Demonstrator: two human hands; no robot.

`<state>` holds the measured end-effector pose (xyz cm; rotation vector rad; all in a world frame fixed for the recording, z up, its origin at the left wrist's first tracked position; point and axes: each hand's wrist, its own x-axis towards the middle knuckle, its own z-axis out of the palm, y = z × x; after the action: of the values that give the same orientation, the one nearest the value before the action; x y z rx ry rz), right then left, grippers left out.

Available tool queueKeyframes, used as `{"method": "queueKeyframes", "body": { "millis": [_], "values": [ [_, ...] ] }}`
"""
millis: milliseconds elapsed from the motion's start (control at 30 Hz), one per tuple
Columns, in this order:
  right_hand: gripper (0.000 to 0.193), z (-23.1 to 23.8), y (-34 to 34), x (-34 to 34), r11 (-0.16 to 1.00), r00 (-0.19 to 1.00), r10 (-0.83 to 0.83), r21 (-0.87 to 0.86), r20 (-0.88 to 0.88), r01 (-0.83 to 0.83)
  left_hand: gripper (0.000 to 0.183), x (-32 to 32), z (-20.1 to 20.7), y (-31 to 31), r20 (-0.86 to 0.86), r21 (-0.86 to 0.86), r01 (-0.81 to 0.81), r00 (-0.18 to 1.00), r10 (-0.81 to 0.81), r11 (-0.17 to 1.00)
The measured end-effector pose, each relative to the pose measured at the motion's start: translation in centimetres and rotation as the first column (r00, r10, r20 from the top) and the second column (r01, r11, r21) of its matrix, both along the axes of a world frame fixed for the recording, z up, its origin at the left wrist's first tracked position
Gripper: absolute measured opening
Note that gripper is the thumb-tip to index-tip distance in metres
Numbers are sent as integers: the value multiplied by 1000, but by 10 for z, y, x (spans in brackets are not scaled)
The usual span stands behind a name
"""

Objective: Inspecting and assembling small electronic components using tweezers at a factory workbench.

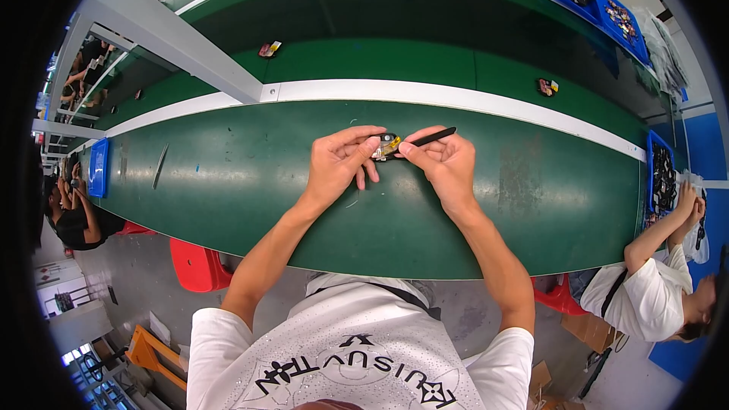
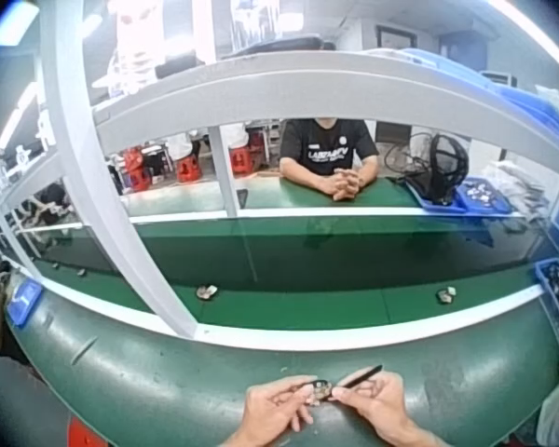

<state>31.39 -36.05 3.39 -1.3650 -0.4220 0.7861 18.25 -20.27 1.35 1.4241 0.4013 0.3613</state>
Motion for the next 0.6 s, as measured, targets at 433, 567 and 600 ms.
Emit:
{"method": "queueKeyframes", "body": {
  "millis": [433, 567, 600],
  "values": [
    [15, -2, -1, -7, 998, 996, -55, 47, 72, 51, 30, 1, -1, 5, 49, -190, 31, 999, -22, 981],
    [14, -13, -1, -7, 988, 978, -97, 134, 184, 73, 32, 2, -1, 6, 58, -225, 58, 997, -46, 973],
    [13, -17, -1, -6, 986, 959, -111, 149, 260, 73, 32, 2, -1, 6, 56, -225, 59, 997, -48, 973]
  ]
}}
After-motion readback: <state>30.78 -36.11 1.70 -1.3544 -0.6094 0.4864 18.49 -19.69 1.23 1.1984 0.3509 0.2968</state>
